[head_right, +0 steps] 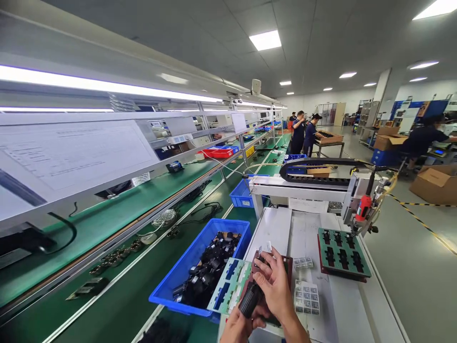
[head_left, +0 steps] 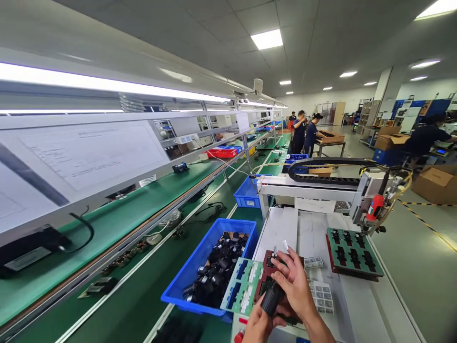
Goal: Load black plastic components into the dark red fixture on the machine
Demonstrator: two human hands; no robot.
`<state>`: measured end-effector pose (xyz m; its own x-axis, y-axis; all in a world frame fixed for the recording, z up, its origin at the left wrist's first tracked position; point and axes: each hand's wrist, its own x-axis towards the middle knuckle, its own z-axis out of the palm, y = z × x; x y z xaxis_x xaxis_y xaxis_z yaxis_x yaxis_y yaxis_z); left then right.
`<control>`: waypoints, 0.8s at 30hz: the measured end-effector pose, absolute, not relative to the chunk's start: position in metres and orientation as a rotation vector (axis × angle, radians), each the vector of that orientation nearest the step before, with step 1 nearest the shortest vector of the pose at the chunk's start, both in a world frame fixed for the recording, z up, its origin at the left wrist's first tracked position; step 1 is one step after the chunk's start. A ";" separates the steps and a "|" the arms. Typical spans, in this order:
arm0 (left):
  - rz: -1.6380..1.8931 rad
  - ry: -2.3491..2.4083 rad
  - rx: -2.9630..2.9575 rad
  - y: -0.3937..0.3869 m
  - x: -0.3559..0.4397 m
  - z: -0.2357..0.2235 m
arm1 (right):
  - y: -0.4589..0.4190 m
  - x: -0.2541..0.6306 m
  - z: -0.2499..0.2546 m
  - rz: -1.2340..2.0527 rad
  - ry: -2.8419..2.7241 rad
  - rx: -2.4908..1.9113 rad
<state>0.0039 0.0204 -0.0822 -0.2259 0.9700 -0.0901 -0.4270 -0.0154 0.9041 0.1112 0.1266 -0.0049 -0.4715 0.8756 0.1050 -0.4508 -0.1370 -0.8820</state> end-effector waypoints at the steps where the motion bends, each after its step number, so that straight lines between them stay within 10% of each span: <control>1: 1.521 0.996 0.668 0.016 0.003 -0.080 | 0.121 0.113 -0.006 1.698 -1.217 -0.573; 5: 1.548 0.966 0.680 0.004 -0.012 -0.058 | 0.098 0.125 -0.009 1.335 -1.349 -0.820; 24: 1.474 1.447 1.201 -0.011 -0.025 -0.018 | 0.064 0.137 -0.009 1.652 -1.470 -0.860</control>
<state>-0.0249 -0.0107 -0.0175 -0.2927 0.9483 0.1228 0.1053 -0.0957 0.9898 0.1366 0.0637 -0.0087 -0.4925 0.8703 -0.0029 -0.0984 -0.0590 -0.9934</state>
